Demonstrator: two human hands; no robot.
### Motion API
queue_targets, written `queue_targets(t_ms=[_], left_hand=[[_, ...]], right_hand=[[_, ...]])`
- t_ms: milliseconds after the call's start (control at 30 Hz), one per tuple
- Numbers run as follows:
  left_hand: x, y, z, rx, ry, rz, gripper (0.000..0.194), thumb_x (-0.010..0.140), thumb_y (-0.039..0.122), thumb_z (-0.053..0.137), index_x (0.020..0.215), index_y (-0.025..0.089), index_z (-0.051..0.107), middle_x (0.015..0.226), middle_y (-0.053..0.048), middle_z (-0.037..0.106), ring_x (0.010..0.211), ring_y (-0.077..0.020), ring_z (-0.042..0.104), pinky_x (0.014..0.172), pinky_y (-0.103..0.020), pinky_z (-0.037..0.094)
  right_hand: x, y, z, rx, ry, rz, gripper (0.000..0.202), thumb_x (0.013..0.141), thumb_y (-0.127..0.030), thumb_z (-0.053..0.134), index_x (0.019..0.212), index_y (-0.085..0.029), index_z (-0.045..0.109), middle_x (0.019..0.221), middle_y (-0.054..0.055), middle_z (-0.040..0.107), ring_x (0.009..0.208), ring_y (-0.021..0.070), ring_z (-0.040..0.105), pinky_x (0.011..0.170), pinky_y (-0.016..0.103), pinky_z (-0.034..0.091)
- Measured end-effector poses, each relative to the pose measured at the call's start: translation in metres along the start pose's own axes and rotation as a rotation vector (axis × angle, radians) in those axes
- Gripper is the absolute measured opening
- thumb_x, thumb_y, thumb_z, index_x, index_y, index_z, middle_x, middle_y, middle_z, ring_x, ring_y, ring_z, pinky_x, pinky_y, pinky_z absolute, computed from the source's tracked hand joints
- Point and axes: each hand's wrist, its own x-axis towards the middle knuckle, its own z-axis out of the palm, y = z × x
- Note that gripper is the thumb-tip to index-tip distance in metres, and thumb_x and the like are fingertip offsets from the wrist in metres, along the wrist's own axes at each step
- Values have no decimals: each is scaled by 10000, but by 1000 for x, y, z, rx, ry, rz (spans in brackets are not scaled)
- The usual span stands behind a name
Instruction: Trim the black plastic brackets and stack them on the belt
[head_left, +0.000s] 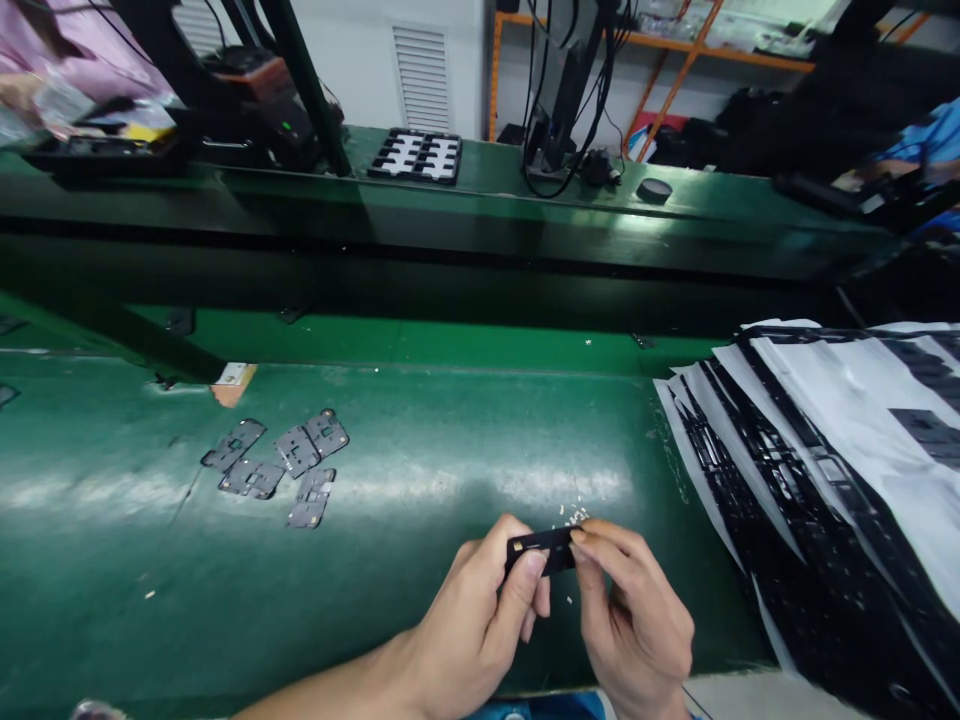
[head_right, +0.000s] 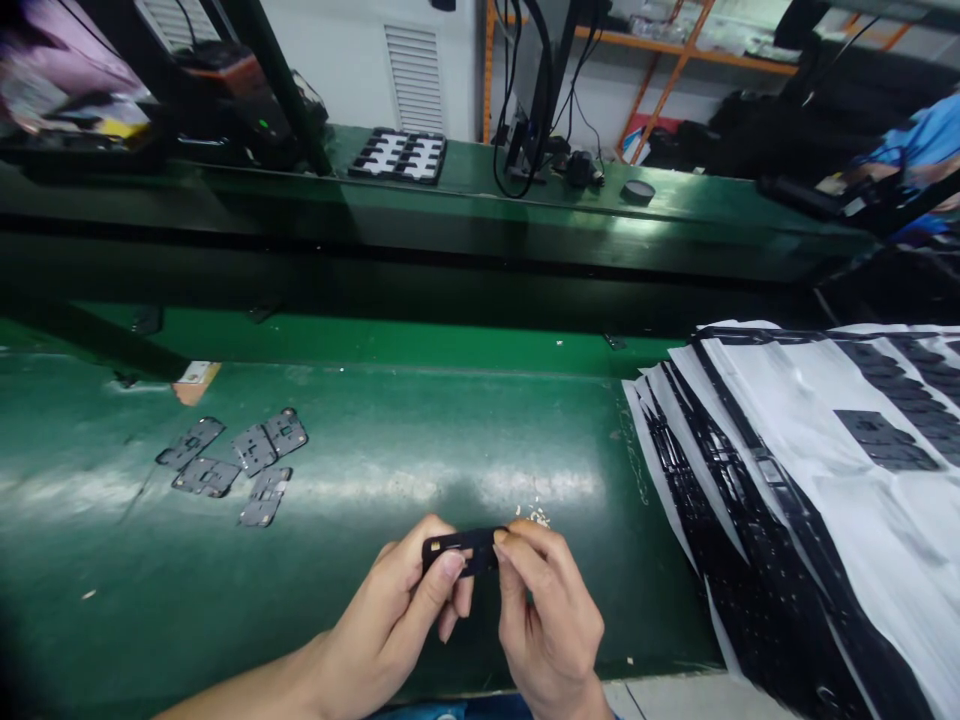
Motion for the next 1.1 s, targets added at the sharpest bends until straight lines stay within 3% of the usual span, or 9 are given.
queue_targets(t_ms=[400, 700, 1100], left_hand=[[-2, 9, 5, -10, -11, 24, 346, 1143, 422, 345, 903, 234, 509, 635, 12, 564, 497, -133, 547, 532, -251, 431], [-2, 5, 8, -23, 1, 26, 344, 1147, 417, 338, 911, 217, 488, 634, 16, 562, 488, -114, 527, 525, -223, 417], [-1, 6, 10, -36, -6, -5, 368, 1147, 442, 341, 904, 209, 489, 630, 21, 555, 497, -112, 536, 539, -222, 431]], right_hand=[[-10, 2, -4, 24, 8, 2, 494, 885, 93, 642, 1236, -238, 750, 1084, 95, 747, 960, 239, 770, 694, 333, 669], [-7, 3, -6, 73, -22, -16, 396, 880, 141, 624, 1136, -138, 738, 1054, 110, 718, 932, 201, 735, 730, 306, 643], [1, -2, -4, 49, -68, 39, 300, 937, 103, 583, 1087, -145, 663, 1008, 86, 654, 902, 154, 680, 722, 239, 605]])
